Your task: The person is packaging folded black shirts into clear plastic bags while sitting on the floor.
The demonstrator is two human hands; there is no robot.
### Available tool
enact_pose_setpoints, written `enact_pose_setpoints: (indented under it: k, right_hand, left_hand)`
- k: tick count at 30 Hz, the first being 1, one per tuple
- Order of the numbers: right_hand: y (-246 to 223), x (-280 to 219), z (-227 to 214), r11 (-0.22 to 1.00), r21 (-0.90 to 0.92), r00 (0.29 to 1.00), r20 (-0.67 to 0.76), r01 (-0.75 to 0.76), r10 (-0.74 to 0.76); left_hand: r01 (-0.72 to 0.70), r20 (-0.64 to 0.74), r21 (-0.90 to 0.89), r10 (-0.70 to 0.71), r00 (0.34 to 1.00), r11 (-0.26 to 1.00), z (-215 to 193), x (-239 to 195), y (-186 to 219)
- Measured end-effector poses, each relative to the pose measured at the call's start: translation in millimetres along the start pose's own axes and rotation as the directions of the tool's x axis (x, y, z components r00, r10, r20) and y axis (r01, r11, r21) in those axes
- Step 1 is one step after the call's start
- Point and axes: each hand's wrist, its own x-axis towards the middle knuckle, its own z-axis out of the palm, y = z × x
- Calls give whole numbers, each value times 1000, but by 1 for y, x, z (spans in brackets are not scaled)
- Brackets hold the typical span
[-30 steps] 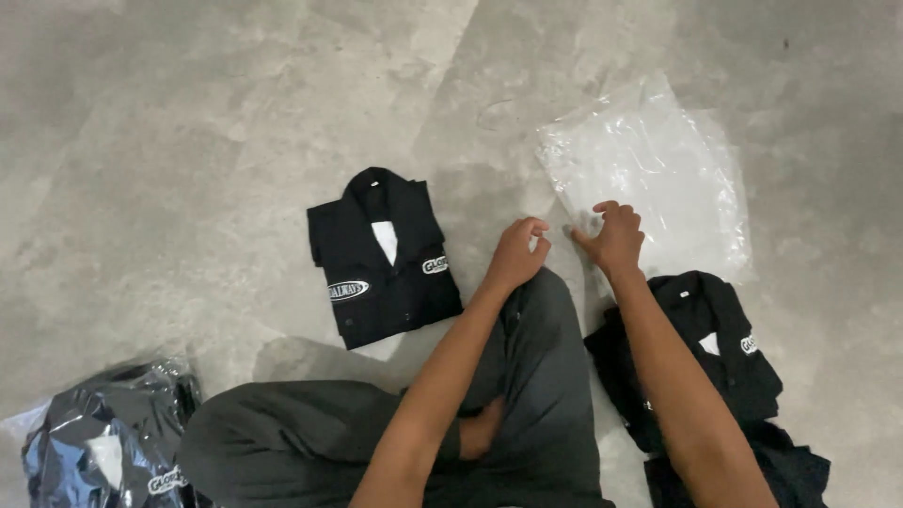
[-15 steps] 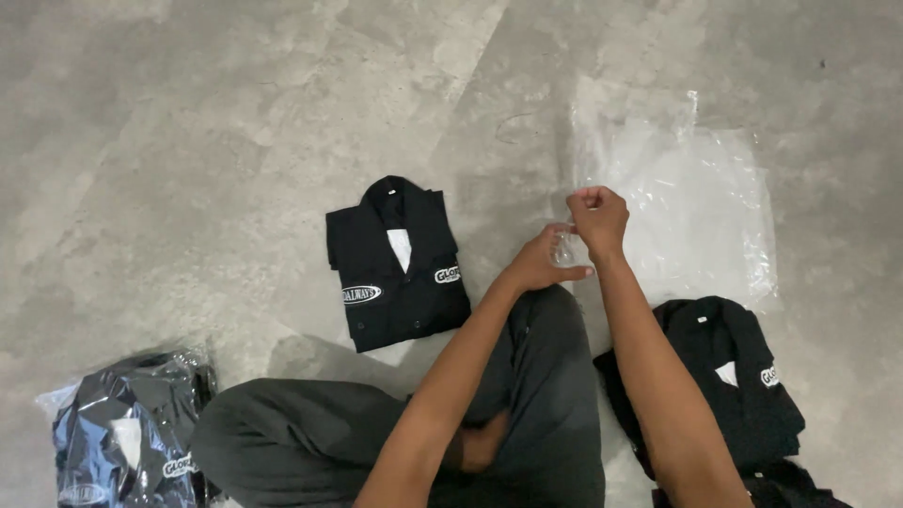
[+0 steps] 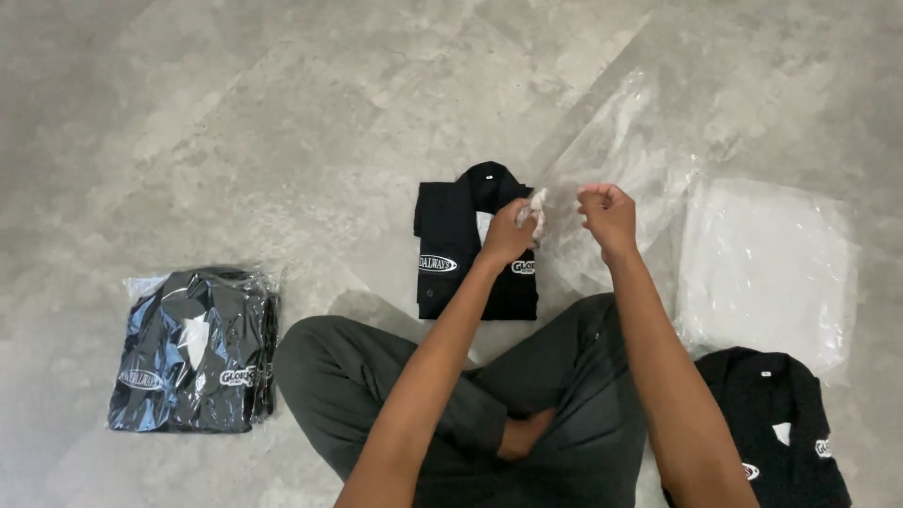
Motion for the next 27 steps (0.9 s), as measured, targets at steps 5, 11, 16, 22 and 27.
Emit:
enact_pose_setpoints:
  k: [5, 11, 16, 22, 27]
  right_hand:
    - [78, 26, -12, 958, -282, 998, 13, -62, 68]
    - [99, 26, -57, 738, -581, 938, -247, -344, 243]
    - [134, 37, -92, 715, -492, 862, -377, -497, 340]
    - [189, 66, -129, 872, -331, 900, -369, -360, 231]
    - [146, 61, -161, 871, -488, 932, -340, -59, -127]
  left_hand:
    - [66, 25, 6, -66, 997, 998, 14, -13, -13]
    - [196, 66, -141, -188, 980, 970, 15, -25, -17]
    - [313, 157, -250, -280, 947, 916, 25, -27, -8]
    - [344, 217, -307, -287, 933, 887, 36, -19, 1]
    - [276, 273, -345, -185, 944, 897, 61, -25, 18]
